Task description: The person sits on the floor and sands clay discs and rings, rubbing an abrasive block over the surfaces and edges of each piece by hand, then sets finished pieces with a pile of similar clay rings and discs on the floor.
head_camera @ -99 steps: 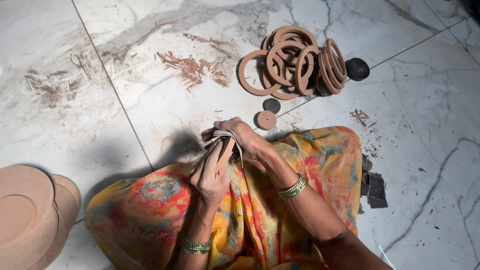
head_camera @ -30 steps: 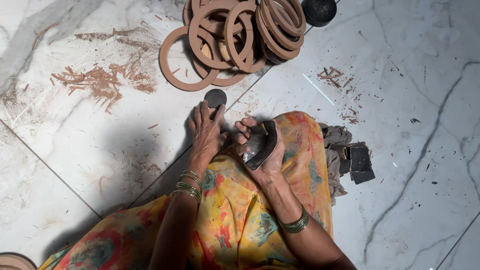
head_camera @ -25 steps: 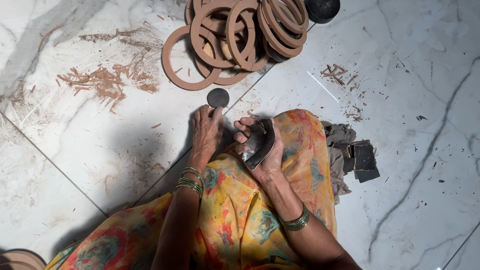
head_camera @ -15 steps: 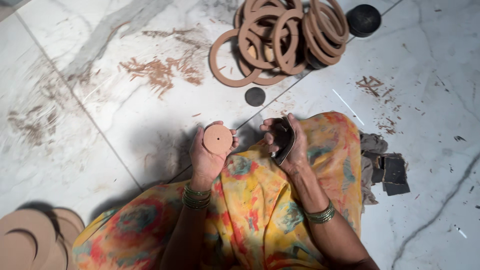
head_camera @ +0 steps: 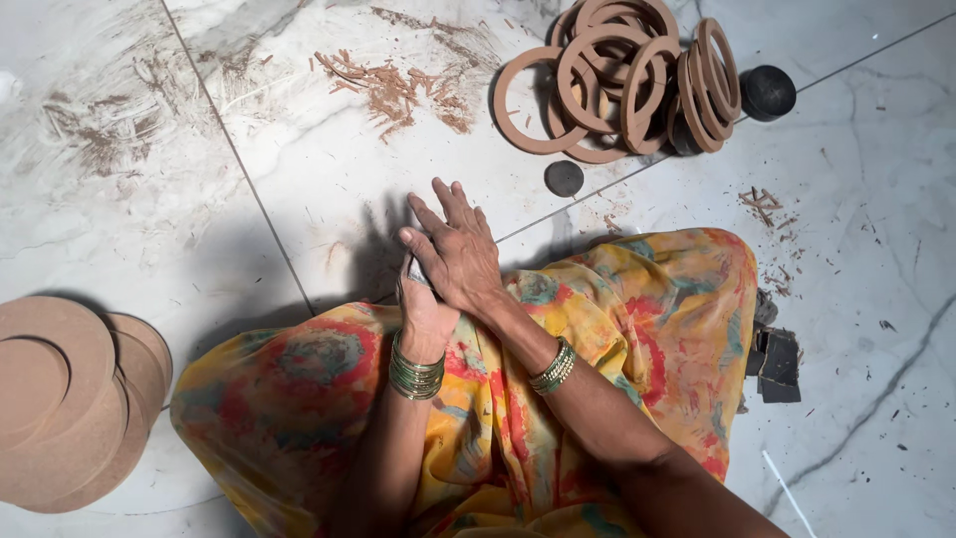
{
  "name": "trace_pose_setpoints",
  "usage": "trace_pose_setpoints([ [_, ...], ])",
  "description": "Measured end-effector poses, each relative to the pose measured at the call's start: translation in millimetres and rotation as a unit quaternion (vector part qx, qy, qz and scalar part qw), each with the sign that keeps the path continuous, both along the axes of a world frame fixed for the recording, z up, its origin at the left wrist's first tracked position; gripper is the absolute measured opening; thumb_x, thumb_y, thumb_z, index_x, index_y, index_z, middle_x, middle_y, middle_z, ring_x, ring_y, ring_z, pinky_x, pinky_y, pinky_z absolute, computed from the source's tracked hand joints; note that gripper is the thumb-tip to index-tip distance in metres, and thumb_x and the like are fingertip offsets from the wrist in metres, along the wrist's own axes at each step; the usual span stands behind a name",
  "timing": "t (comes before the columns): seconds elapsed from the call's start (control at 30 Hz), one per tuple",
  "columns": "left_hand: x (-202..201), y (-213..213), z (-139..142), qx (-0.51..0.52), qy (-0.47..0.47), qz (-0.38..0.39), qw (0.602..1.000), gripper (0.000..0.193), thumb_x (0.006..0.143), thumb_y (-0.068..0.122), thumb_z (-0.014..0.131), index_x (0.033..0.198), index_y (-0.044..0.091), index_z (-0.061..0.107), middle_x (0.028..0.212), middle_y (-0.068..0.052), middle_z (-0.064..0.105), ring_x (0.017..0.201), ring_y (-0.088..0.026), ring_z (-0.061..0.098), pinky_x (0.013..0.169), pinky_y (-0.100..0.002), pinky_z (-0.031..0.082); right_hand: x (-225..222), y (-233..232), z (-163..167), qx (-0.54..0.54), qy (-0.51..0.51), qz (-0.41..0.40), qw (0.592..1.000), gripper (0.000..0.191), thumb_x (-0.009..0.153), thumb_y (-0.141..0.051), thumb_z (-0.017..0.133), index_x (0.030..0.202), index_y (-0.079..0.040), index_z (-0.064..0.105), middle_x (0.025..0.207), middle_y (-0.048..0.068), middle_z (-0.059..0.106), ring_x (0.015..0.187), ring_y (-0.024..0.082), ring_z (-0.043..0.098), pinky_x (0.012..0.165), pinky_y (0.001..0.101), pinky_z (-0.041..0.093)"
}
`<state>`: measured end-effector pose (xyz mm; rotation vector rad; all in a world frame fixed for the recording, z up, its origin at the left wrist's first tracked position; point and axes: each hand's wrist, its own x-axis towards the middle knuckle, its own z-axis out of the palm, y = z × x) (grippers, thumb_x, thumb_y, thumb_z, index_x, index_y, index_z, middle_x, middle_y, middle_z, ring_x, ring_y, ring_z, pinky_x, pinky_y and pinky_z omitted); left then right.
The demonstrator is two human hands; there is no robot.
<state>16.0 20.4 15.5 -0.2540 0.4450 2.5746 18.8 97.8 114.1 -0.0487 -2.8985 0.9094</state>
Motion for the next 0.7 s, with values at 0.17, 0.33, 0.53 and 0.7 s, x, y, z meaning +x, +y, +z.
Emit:
trace_pose_setpoints([
  [0.17,-1.4,4.8,-10.9,-0.062,0.075,0.053,0.994,0.057,0.113,0.040,0.043,0.153,0.000,0.037,0.159,-0.014,0.043,0.149,-0.028,0.042,0.126,-0.049,0.034,-35.5,11.8,-1.8,-0.143,-0.113,-0.046,0.982,0.064,0.101,-0.060,0.039,0.149,-0.021,0.053,0.163,0.018,0.037,0.153,0.039,0.031,0.120,0.0551,0.031],
  [0.33,-2.3,5.8,-4.7,0.074,0.049,-0.010,0.996,0.067,0.107,0.049,0.035,0.158,0.005,0.035,0.161,-0.013,0.042,0.148,-0.028,0.042,0.122,-0.045,0.033,-7.7,-6.2,1.6,0.071,0.057,-0.034,0.995,0.064,0.104,-0.057,0.044,0.154,-0.017,0.052,0.162,0.027,0.033,0.150,0.049,0.024,0.117,0.0583,0.024],
  [0.53,-4.5,-1.0,11.7,-0.007,0.015,-0.009,1.000,0.057,0.103,0.045,0.045,0.145,0.008,0.049,0.147,-0.008,0.055,0.138,-0.023,0.053,0.117,-0.043,0.042,-11.4,4.5,-1.0,0.024,0.022,-0.021,0.999,0.064,0.103,-0.058,0.040,0.151,-0.018,0.053,0.156,0.019,0.048,0.138,0.039,0.050,0.113,0.0500,0.040],
  [0.7,-2.1,-3.0,31.1,-0.053,-0.021,0.014,0.998,0.031,0.102,0.034,0.063,0.114,0.006,0.066,0.111,-0.006,0.071,0.106,-0.020,0.069,0.094,-0.039,0.056,-51.2,51.3,-19.8,-0.331,-0.146,-0.153,0.920,0.065,0.106,-0.056,0.038,0.143,-0.006,0.056,0.136,0.021,0.061,0.125,0.031,0.059,0.110,0.0452,0.045],
])
